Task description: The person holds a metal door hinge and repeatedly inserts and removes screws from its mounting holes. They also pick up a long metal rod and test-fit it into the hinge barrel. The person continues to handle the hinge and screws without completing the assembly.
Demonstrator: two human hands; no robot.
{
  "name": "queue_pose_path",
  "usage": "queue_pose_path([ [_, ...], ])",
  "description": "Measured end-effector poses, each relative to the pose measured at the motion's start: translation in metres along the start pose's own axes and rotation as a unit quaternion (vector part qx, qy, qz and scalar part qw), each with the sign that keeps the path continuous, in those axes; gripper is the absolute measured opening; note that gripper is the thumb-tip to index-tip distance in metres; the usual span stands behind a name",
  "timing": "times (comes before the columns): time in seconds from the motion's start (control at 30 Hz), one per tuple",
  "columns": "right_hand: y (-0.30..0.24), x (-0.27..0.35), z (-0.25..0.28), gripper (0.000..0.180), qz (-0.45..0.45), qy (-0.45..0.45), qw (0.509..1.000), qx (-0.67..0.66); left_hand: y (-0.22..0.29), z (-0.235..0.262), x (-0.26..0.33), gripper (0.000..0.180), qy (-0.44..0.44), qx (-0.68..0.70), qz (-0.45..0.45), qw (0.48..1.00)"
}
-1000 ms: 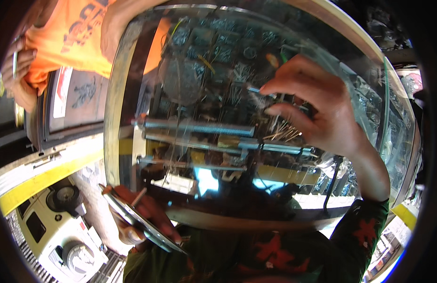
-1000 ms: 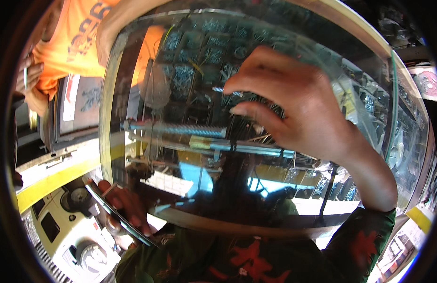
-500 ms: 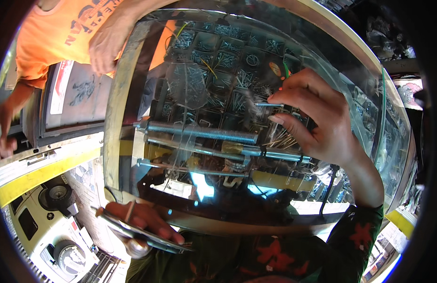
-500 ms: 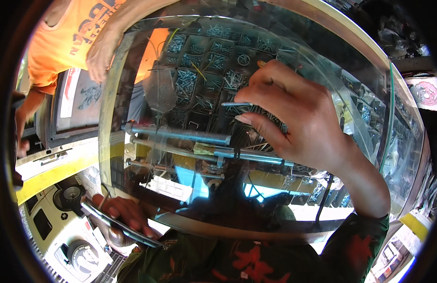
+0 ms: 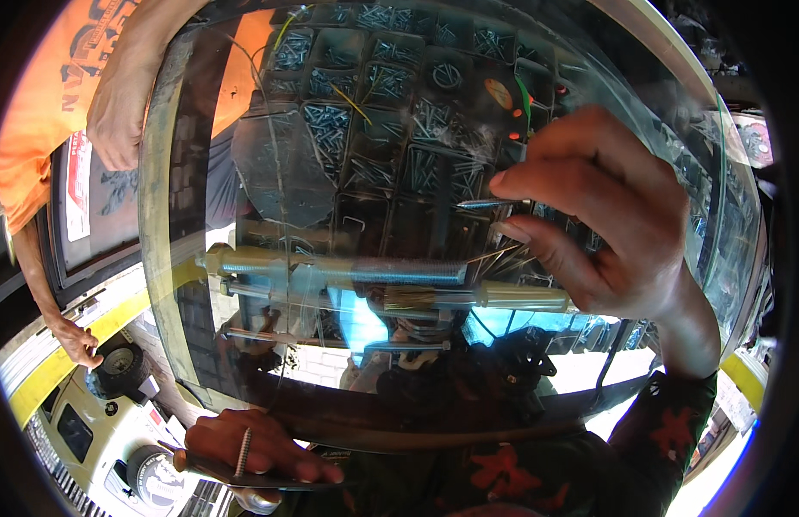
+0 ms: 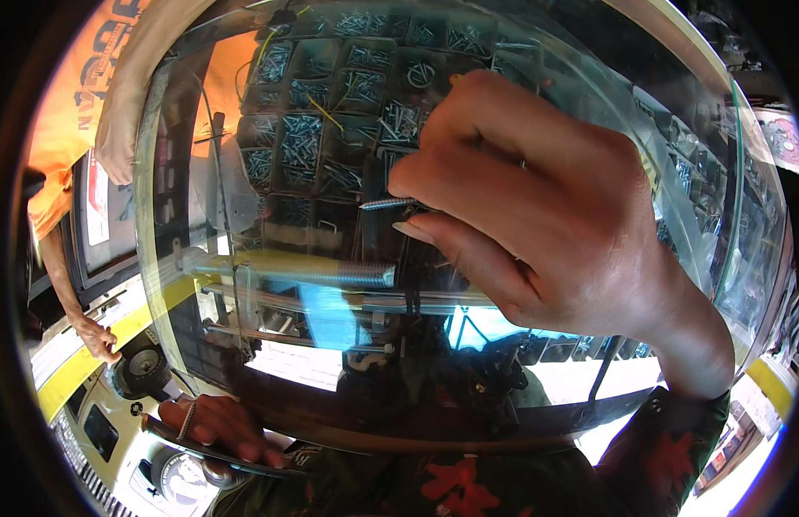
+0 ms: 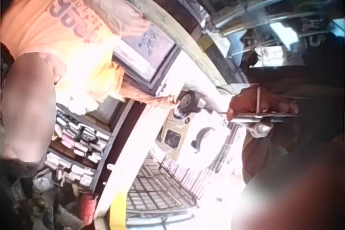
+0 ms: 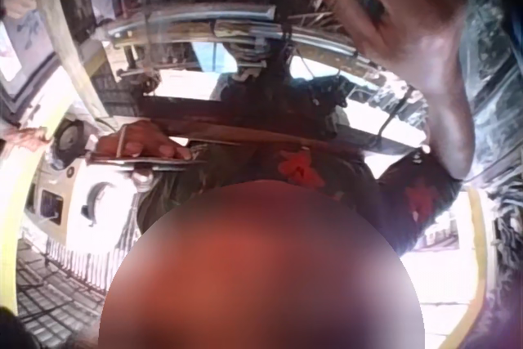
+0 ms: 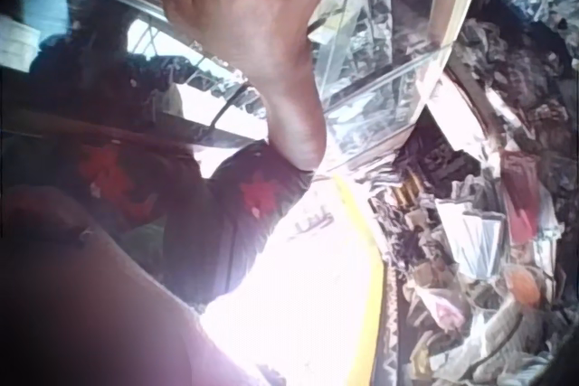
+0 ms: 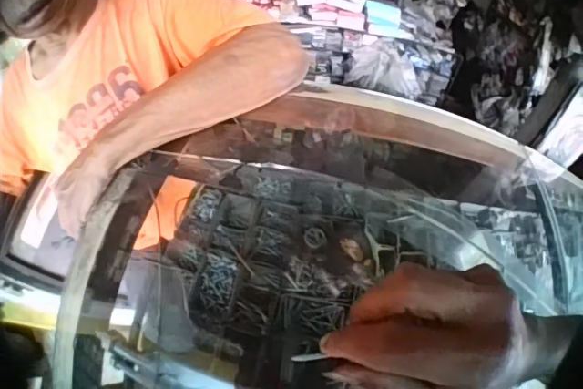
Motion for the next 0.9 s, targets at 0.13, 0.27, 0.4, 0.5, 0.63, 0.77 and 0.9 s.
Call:
queue_pose_path([
  [0.13, 0.002, 0.000, 0.000, 0.024, 0.004, 0.013, 1.000, -0.014, -0.002, -0.005, -0.004, 0.032, 0.014, -0.033, -0.010, 0.999],
  [0.27, 0.005, 0.001, 0.000, 0.020, -0.001, 0.020, 0.999, -0.027, -0.002, -0.001, -0.005, 0.032, -0.002, -0.017, 0.009, 1.000],
  [0.4, 0.005, 0.001, 0.002, 0.015, -0.022, 0.014, 0.999, -0.037, 0.000, 0.005, -0.003, 0.034, -0.025, 0.000, 0.036, 0.999],
  [0.5, 0.005, 0.002, 0.004, 0.012, -0.044, 0.013, 0.998, -0.046, -0.001, 0.000, -0.002, 0.032, 0.006, 0.028, 0.022, 0.999],
  [0.63, 0.005, 0.000, 0.003, 0.011, -0.033, 0.022, 0.999, -0.030, 0.000, -0.001, -0.010, 0.032, -0.016, 0.043, 0.014, 0.999],
  [0.77, 0.001, -0.002, 0.002, 0.009, -0.058, 0.014, 0.998, -0.035, -0.003, 0.008, -0.012, 0.049, -0.083, 0.088, -0.015, 0.993],
  [0.9, -0.003, -0.004, 0.003, 0.009, -0.062, 0.013, 0.998, -0.018, -0.016, 0.003, 0.004, 0.047, -0.029, 0.005, -0.094, 0.995],
])
Point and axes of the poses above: each hand's wrist, its own x-axis away from the middle knuckle, its own z-axis out of the back of the hand, y = z × x, the point moved 1 cm from there along -x, towards the middle knuckle, and after that the axes turned 10 degrees about -z, right-handed, at the moved point
